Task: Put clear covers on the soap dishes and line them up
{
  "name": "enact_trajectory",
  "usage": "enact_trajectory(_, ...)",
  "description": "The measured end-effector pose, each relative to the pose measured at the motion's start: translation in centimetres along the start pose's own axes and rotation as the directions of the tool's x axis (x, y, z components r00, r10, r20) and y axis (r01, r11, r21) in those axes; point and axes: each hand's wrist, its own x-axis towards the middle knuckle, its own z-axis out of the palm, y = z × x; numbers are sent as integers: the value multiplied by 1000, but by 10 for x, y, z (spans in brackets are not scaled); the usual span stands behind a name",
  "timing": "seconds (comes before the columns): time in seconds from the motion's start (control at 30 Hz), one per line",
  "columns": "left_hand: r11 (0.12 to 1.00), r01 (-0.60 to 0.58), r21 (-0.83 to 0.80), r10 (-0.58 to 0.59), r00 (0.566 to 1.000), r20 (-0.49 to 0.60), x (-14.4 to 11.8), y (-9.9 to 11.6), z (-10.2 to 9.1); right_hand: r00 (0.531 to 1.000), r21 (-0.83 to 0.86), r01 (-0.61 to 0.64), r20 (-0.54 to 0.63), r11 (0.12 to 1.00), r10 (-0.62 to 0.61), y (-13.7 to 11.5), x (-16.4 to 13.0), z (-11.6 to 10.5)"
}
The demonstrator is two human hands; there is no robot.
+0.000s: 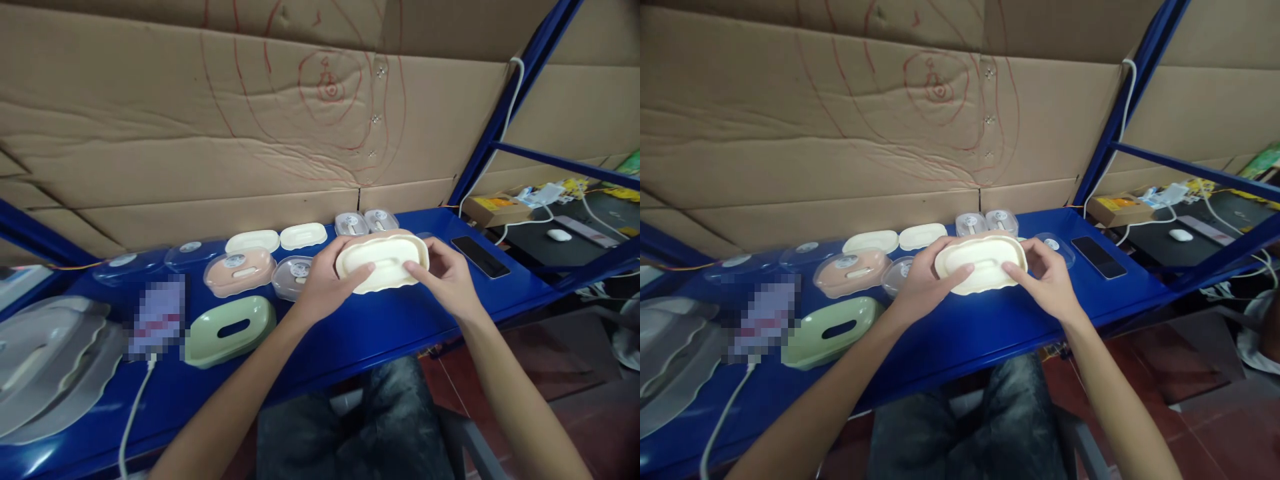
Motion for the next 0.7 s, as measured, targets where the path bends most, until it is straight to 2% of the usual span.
enact_trajectory(0.13,999,-22,41,22,1000,-14,2,-3,-2,998,64,-57,0,996,57,3,1,10)
enact_trajectory(0.27,996,-19,83,21,1000,-17,2,-7,-5,998,49,-67,-6,997,67,4,-1,18)
enact_trajectory(0.43,996,-4,85,6,1000,-19,2,-10,-4,995,54,-100,3,994,100,9,-5,19)
enact_trajectory(0.6,998,-3,68,4,1000,0,2,-8,-3,995,18,-6,100,1000,4,10,1,2)
enact_trajectory(0.7,992,61,-106,-53,996,71,2,-5,-3,986,-50,113,130,992,-106,6,1,-10)
